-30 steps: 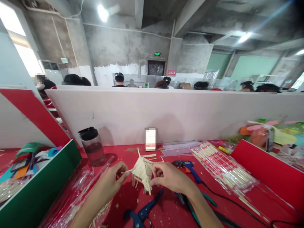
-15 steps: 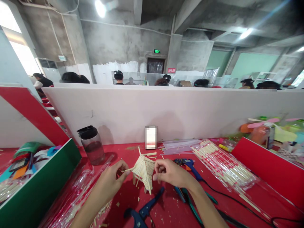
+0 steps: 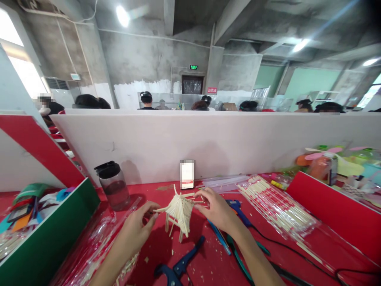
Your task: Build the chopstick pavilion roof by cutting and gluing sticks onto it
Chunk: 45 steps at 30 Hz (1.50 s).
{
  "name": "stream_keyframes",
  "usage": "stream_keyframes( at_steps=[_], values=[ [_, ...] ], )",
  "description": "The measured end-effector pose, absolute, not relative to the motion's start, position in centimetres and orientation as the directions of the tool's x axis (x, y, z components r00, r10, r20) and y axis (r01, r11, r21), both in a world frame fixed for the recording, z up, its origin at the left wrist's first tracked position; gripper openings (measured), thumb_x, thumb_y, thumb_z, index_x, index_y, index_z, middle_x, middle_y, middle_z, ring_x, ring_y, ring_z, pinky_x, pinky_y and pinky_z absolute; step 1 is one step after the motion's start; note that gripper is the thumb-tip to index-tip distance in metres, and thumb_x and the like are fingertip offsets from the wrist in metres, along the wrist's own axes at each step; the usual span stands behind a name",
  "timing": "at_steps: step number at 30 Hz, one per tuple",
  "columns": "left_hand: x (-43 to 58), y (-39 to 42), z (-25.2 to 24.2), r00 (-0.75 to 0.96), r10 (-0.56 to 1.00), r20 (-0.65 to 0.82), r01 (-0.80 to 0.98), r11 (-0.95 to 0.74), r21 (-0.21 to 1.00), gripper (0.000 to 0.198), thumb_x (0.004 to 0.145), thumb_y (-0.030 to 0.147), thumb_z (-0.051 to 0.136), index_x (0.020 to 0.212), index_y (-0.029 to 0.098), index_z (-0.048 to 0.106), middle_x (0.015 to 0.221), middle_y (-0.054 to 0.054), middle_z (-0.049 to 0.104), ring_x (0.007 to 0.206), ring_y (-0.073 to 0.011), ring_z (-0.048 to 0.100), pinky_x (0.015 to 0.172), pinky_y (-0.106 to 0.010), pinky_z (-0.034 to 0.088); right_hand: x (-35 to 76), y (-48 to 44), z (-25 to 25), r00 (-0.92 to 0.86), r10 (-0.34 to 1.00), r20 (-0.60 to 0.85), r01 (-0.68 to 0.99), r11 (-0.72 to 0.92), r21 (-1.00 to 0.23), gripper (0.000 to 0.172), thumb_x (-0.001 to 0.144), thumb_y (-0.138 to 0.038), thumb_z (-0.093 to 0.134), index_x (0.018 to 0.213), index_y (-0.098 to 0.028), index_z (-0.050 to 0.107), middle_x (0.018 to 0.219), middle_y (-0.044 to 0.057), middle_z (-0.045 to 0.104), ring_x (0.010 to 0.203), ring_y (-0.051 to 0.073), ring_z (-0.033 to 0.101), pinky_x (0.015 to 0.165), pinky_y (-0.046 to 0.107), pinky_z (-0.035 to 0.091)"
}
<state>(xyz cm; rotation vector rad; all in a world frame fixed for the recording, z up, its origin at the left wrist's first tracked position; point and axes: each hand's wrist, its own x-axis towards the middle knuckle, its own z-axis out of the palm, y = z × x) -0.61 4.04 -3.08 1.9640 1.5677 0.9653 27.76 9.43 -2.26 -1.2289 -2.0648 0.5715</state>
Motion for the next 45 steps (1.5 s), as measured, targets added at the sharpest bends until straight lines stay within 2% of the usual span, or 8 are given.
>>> stream_keyframes(
  at_steps=[3, 7, 13, 18, 25, 32, 39, 45],
  values=[
    [-0.4, 4.0, -3.3, 0.172, 0.956, 0.237, 0.642, -0.292, 0.709, 0.021, 0.095, 0.032, 0.052, 0.102, 0.023, 0.069, 0.096, -0.005, 0.077, 0.085, -0.0222, 0.071, 0.072, -0.028, 0.051, 27.5, 9.3, -2.5, -0.375, 0.87, 0.321, 0.598, 0.491, -0.633, 0.015, 0.089, -0.018, 0.068, 0.102, -0.024, 0.072, 0.105, 0.005, 0.068, 0.098, 0.022, 0.065, 0.087, 0.031, 0.047],
    [-0.8, 4.2, -3.7, 0.169, 0.945, 0.28, 0.644, -0.321, 0.695, 0.023, 0.097, 0.034, 0.051, 0.095, 0.022, 0.071, 0.09, -0.005, 0.077, 0.082, -0.0216, 0.072, 0.071, -0.027, 0.052, 26.9, 8.8, -2.1, -0.447, 0.841, 0.306, 0.578, 0.532, -0.619, 0.012, 0.095, -0.021, 0.063, 0.093, -0.024, 0.075, 0.091, 0.003, 0.076, 0.085, 0.021, 0.069, 0.078, 0.031, 0.048],
    [-1.9, 4.4, -3.4, 0.067, 0.842, 0.535, 0.63, -0.451, 0.631, 0.018, 0.095, 0.031, 0.056, 0.096, 0.022, 0.072, 0.091, -0.004, 0.078, 0.081, -0.0195, 0.073, 0.072, -0.024, 0.054, 26.3, 8.5, -2.0, -0.444, 0.734, 0.515, 0.45, 0.679, -0.58, 0.012, 0.097, -0.022, 0.064, 0.101, -0.023, 0.075, 0.098, 0.005, 0.076, 0.092, 0.021, 0.069, 0.083, 0.031, 0.051],
    [-1.8, 3.7, -2.2, 0.074, 0.803, 0.591, 0.645, -0.49, 0.586, 0.016, 0.096, 0.028, 0.057, 0.095, 0.023, 0.073, 0.093, -0.005, 0.077, 0.085, -0.0197, 0.072, 0.078, -0.025, 0.054, 26.5, 8.6, -2.5, -0.428, 0.642, 0.636, 0.393, 0.766, -0.509, 0.016, 0.101, -0.029, 0.06, 0.102, -0.022, 0.074, 0.095, 0.006, 0.075, 0.089, 0.021, 0.068, 0.082, 0.033, 0.052],
    [-1.9, 3.4, -2.1, 0.093, 0.813, 0.575, 0.653, -0.486, 0.581, 0.019, 0.098, 0.027, 0.055, 0.1, 0.023, 0.073, 0.094, -0.004, 0.077, 0.086, -0.0197, 0.072, 0.077, -0.025, 0.053, 26.5, 8.7, -2.8, -0.428, 0.677, 0.599, 0.398, 0.736, -0.548, 0.02, 0.102, -0.033, 0.057, 0.102, -0.025, 0.075, 0.096, 0.008, 0.075, 0.09, 0.023, 0.067, 0.084, 0.037, 0.053],
    [-1.9, 3.5, -2.5, 0.074, 0.829, 0.555, 0.632, -0.469, 0.617, 0.018, 0.098, 0.028, 0.056, 0.101, 0.023, 0.073, 0.098, -0.004, 0.078, 0.091, -0.0197, 0.072, 0.082, -0.025, 0.053, 26.5, 8.7, -2.7, -0.426, 0.691, 0.584, 0.405, 0.723, -0.561, 0.014, 0.1, -0.026, 0.06, 0.102, -0.024, 0.073, 0.097, 0.006, 0.075, 0.092, 0.021, 0.068, 0.086, 0.034, 0.052],
    [-1.2, 3.8, -2.7, 0.033, 0.886, 0.463, 0.651, -0.37, 0.663, 0.021, 0.093, 0.034, 0.06, 0.097, 0.022, 0.076, 0.094, -0.005, 0.081, 0.085, -0.0216, 0.074, 0.075, -0.027, 0.056, 26.1, 8.8, -2.8, -0.409, 0.78, 0.474, 0.425, 0.622, -0.657, 0.013, 0.098, -0.024, 0.061, 0.106, -0.024, 0.071, 0.101, 0.005, 0.076, 0.094, 0.021, 0.069, 0.085, 0.032, 0.051],
    [0.2, 3.2, -1.3, -0.034, 0.929, 0.367, 0.564, -0.285, 0.775, 0.025, 0.091, 0.041, 0.062, 0.097, 0.023, 0.077, 0.097, -0.005, 0.082, 0.088, -0.024, 0.076, 0.078, -0.029, 0.058, 26.3, 9.8, -3.9, -0.425, 0.842, 0.332, 0.288, 0.473, -0.832, 0.03, 0.102, -0.042, 0.052, 0.1, -0.021, 0.072, 0.098, 0.006, 0.074, 0.092, 0.022, 0.066, 0.081, 0.031, 0.048]
  ],
)
